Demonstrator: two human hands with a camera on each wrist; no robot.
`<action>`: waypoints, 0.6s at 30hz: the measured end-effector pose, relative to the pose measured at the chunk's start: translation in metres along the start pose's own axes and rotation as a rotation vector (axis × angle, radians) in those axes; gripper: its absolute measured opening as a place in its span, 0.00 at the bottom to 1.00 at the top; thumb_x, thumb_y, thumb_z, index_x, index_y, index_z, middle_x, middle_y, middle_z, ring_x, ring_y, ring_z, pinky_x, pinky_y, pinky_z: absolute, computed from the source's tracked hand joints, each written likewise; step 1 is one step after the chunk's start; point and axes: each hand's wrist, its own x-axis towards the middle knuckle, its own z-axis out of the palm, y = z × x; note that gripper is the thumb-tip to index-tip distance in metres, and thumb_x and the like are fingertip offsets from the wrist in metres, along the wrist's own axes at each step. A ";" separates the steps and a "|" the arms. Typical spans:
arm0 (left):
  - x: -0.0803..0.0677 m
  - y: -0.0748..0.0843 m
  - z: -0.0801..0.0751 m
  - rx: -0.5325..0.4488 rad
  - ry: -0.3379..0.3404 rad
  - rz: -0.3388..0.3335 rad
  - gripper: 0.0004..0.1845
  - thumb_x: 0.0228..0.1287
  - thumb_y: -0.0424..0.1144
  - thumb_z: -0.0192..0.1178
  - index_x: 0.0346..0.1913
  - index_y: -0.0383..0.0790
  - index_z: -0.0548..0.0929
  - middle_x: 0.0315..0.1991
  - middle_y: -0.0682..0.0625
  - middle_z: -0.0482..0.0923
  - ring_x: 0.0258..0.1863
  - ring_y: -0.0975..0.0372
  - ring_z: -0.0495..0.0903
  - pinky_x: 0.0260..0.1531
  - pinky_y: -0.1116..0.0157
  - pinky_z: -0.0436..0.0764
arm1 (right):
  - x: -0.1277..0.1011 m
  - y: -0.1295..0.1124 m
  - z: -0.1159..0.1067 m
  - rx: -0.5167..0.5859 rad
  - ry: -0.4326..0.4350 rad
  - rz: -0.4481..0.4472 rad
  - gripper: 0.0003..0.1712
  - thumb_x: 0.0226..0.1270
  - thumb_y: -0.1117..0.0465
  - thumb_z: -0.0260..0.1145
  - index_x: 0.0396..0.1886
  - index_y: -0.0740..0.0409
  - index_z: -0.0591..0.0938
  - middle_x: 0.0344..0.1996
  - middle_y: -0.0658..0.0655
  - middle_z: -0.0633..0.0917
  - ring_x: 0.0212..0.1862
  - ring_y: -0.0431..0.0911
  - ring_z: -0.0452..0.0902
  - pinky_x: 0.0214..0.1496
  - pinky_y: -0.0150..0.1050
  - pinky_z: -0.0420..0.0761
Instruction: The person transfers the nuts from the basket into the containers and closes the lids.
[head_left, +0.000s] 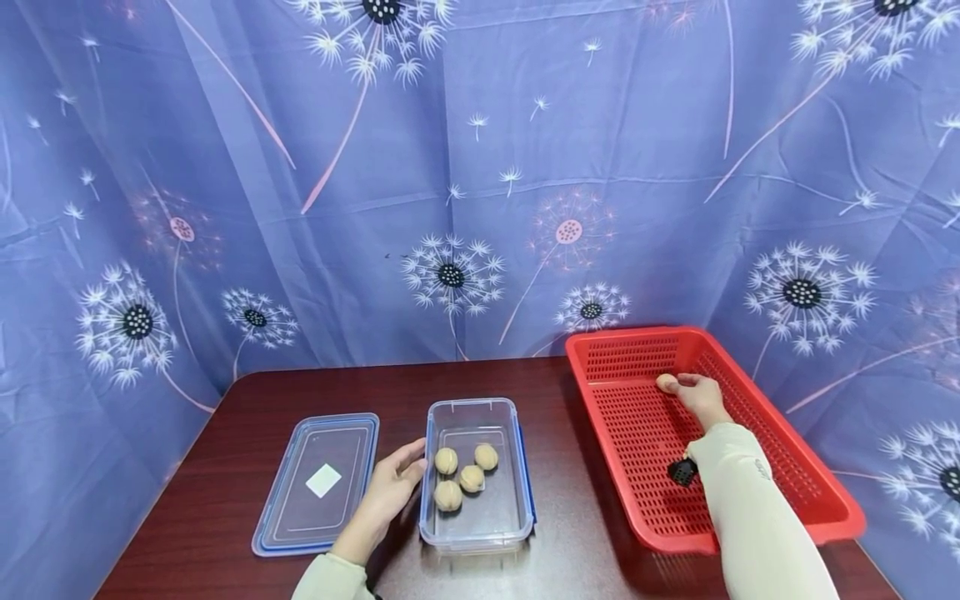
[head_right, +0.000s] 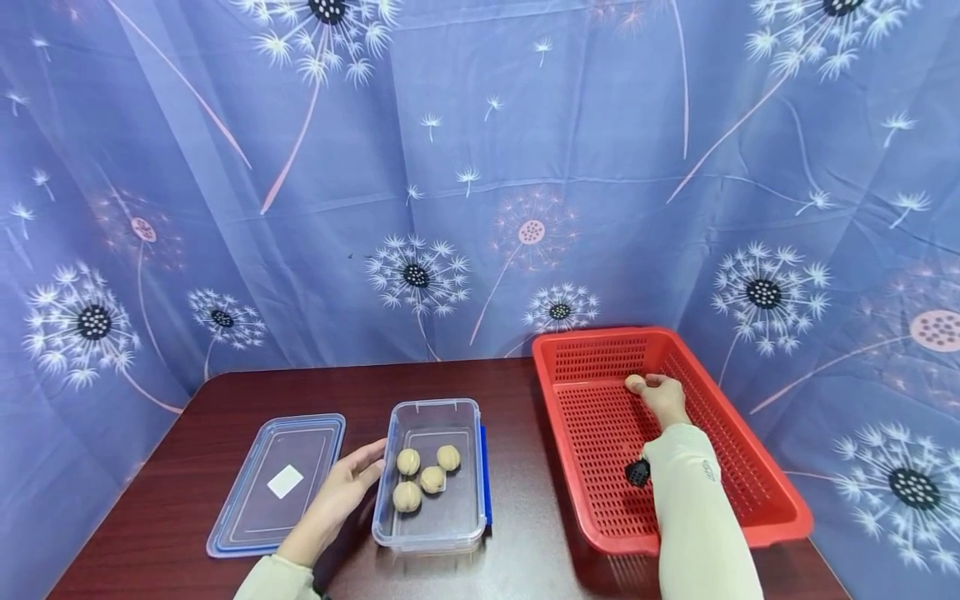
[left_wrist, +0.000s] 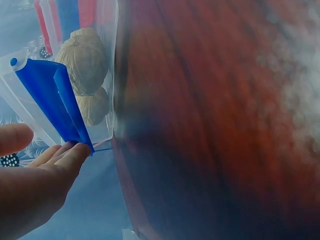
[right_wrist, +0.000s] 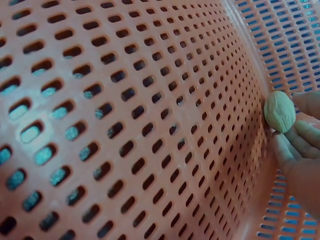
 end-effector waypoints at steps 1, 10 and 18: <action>0.000 0.000 0.000 -0.001 0.000 -0.001 0.22 0.71 0.30 0.51 0.65 0.25 0.68 0.63 0.31 0.69 0.61 0.43 0.71 0.63 0.49 0.69 | 0.000 0.000 0.001 0.002 0.003 0.005 0.33 0.71 0.54 0.56 0.67 0.73 0.64 0.64 0.76 0.65 0.63 0.67 0.62 0.62 0.58 0.71; -0.001 0.000 -0.001 -0.001 -0.015 0.006 0.23 0.71 0.32 0.51 0.65 0.25 0.68 0.63 0.31 0.69 0.61 0.44 0.71 0.63 0.49 0.69 | 0.000 0.001 0.006 0.002 -0.006 0.034 0.34 0.74 0.53 0.53 0.68 0.75 0.61 0.63 0.77 0.63 0.63 0.67 0.61 0.61 0.59 0.70; 0.001 -0.003 -0.002 0.006 -0.010 0.006 0.22 0.71 0.32 0.51 0.65 0.24 0.68 0.63 0.32 0.70 0.61 0.45 0.71 0.63 0.49 0.70 | 0.005 0.002 0.013 -0.056 0.054 0.012 0.30 0.70 0.59 0.57 0.64 0.75 0.66 0.60 0.76 0.68 0.59 0.66 0.66 0.57 0.57 0.73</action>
